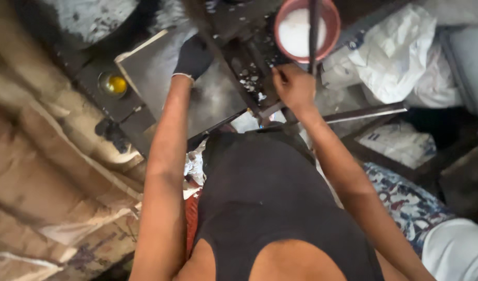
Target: The person operates a manual press machine by turning a crank handle to compress a metal block. They repeatedly remove the block, place it on a metal plate, and reinsert it into the press to continue the cycle.
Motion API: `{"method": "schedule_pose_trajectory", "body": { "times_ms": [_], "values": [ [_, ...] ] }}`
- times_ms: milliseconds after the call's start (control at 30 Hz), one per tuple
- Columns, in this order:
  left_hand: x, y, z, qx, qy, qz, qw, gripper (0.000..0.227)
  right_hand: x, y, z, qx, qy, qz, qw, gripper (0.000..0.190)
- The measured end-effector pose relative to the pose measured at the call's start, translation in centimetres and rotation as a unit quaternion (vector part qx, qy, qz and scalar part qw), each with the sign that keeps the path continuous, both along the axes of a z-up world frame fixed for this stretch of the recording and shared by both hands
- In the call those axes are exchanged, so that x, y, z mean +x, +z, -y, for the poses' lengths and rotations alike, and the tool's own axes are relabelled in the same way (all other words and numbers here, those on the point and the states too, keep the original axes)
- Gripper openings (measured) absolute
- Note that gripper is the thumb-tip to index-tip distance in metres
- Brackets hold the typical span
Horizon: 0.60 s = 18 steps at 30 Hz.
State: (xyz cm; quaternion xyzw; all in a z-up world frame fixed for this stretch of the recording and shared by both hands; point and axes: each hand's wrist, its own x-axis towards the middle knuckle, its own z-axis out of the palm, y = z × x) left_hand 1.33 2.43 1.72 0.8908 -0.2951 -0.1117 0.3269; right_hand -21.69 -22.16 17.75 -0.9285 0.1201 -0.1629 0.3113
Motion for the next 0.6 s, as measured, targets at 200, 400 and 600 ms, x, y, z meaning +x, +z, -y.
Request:
{"method": "schedule_pose_trajectory", "body": {
  "times_ms": [200, 400, 600],
  "values": [
    [-6.1, 8.4, -11.3, -0.067, -0.053, -0.073, 0.994, 0.047, -0.1, -0.9, 0.0, -0.033, 0.01, 0.064, 0.997, 0.009],
    [-14.9, 9.9, -12.6, -0.25, 0.085, -0.142, 0.954, 0.126, 0.2, -1.1, -0.2, -0.038, -0.023, 0.02, 0.999, 0.013],
    [-15.6, 6.8, -11.2, -0.295, 0.139, -0.135, 0.936, 0.099, -0.2, -1.0, -0.3, -0.042, -0.037, -0.019, 0.998, 0.013]
  ]
}}
